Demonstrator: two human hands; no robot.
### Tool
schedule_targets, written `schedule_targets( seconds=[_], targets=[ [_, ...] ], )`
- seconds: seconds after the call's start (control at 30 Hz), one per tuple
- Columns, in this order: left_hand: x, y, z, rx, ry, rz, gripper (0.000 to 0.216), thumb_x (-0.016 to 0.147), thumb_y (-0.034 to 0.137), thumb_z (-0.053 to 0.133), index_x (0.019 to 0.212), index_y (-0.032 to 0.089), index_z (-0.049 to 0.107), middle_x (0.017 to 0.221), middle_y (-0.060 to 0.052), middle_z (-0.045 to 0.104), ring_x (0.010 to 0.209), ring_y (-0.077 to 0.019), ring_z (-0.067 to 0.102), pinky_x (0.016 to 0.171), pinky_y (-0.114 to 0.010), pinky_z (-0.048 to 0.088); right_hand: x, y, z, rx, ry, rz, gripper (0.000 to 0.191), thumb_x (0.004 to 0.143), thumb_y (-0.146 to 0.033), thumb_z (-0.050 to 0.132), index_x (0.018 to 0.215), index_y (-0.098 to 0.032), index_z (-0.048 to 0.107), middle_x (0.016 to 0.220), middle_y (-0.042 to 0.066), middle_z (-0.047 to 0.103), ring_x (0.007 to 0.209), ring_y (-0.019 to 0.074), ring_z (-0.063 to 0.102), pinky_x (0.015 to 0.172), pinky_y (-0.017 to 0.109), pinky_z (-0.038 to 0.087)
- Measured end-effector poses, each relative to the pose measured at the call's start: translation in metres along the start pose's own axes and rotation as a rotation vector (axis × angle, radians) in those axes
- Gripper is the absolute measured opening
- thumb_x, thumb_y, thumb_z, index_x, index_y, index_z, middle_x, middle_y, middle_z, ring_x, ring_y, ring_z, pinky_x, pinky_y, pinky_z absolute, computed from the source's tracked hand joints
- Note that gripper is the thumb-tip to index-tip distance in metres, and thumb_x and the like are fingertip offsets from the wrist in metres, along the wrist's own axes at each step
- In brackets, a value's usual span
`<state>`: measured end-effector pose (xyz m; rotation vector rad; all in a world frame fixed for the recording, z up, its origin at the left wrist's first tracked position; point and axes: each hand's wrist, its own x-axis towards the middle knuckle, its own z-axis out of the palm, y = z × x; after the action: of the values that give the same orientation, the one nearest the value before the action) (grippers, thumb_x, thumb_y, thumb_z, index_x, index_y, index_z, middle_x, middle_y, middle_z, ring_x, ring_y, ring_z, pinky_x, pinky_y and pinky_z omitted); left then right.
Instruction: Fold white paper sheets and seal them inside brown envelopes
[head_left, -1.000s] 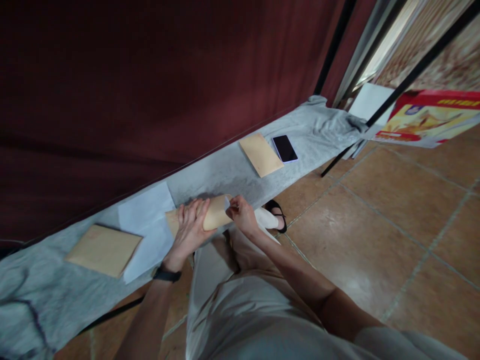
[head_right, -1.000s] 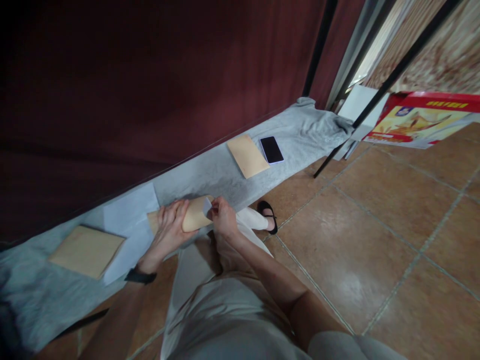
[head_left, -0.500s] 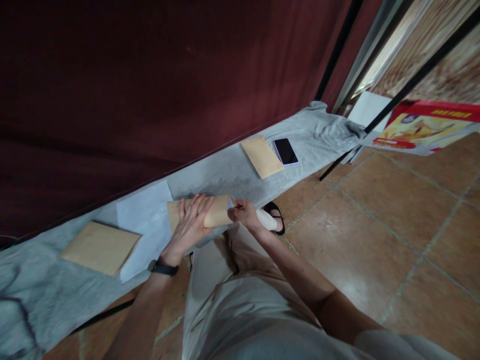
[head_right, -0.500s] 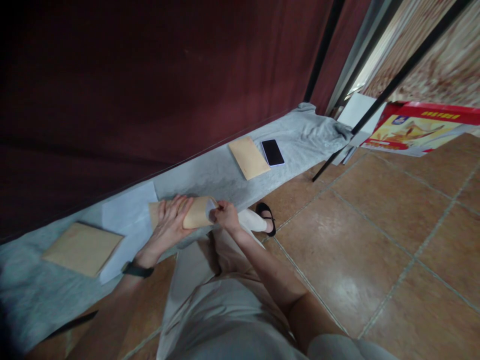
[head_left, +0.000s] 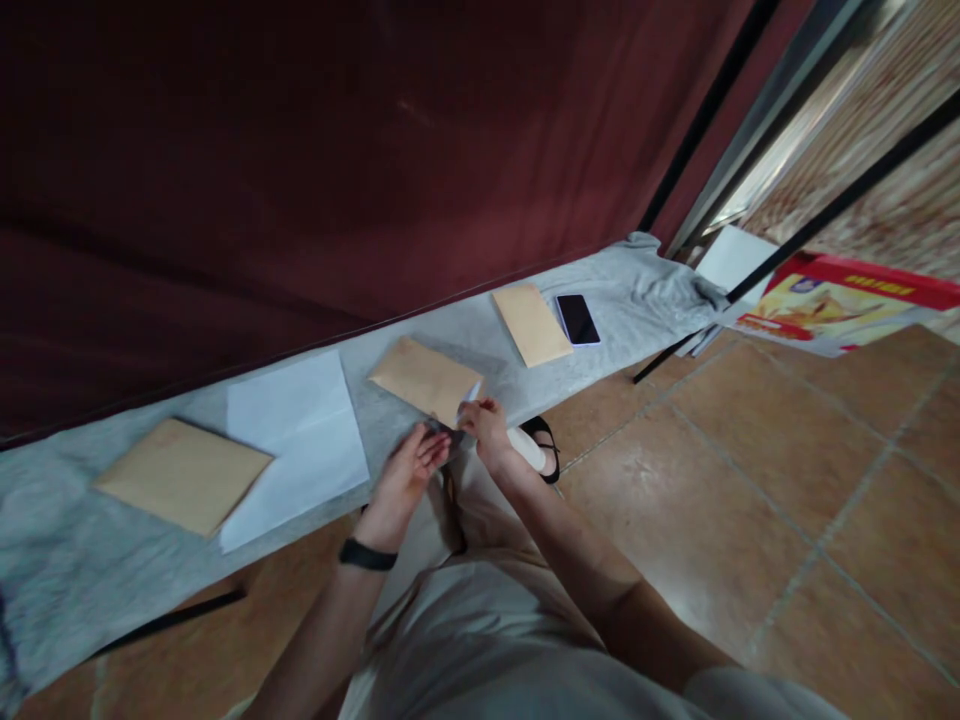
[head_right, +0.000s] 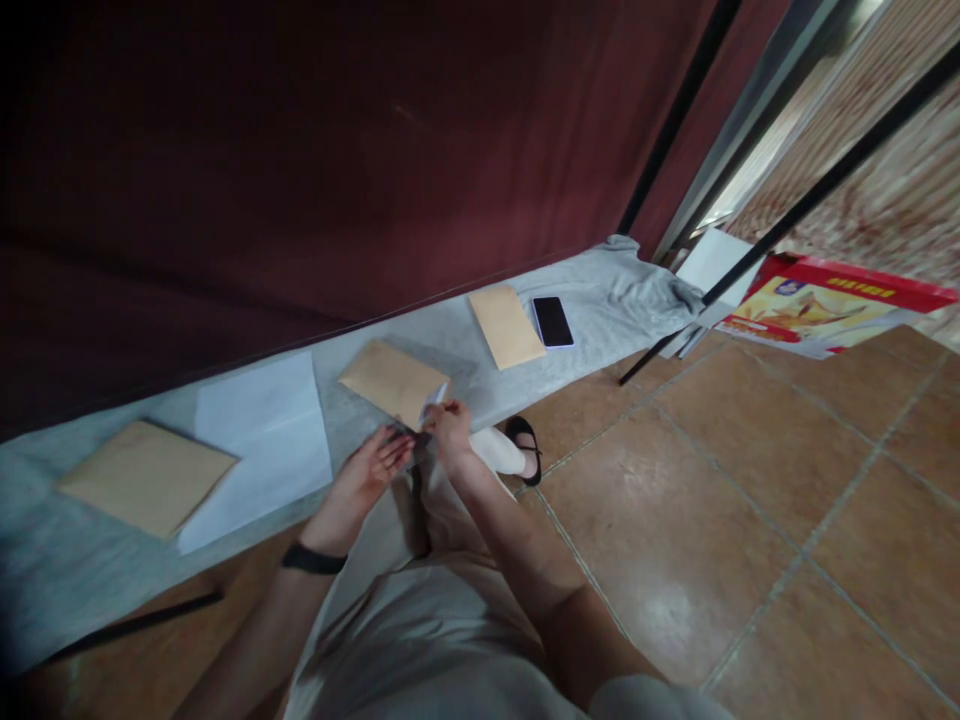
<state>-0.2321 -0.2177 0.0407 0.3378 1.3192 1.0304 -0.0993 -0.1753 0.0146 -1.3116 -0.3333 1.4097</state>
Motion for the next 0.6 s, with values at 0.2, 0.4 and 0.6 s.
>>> schedule_targets(
  seconds=[0.2,0.4,0.6],
  targets=[
    [0.001,0.011,0.028,-0.067,-0.016,-0.01,0.017,0.086,0.021,0.074,0.078,0.018,0.06,0.065,0.003,0.061,0.058,-0.0081,0.063,0.058,-0.018,0.053,-0.006,0.01,0.009,-0.003,0.002,-0.04,0.022,0.066,-0.025,0.064,0.077,-0.024,0.045,0.062,-0.006,0.052,0.053,0.0107,0.052,0.049,0.021,0.044],
    [0.006,0.006,0.025,0.02,-0.02,0.04,0.02,0.073,0.017,0.08,0.077,0.018,0.061,0.073,0.002,0.068,0.061,-0.0099,0.066,0.059,-0.02,0.053,-0.007,0.016,0.009,-0.036,0.025,-0.08,0.021,0.062,-0.027,0.06,0.077,-0.024,0.045,0.066,-0.004,0.054,0.056,0.0121,0.052,0.05,0.022,0.045],
    [0.014,0.007,0.019,0.09,-0.029,0.071,0.015,0.071,0.013,0.072,0.078,0.018,0.059,0.069,0.003,0.067,0.059,-0.0093,0.066,0.058,-0.02,0.053,-0.01,0.016,0.011,-0.055,0.006,-0.09,0.02,0.062,-0.025,0.058,0.077,-0.024,0.044,0.067,-0.005,0.055,0.056,0.0109,0.052,0.052,0.022,0.047]
  ],
)
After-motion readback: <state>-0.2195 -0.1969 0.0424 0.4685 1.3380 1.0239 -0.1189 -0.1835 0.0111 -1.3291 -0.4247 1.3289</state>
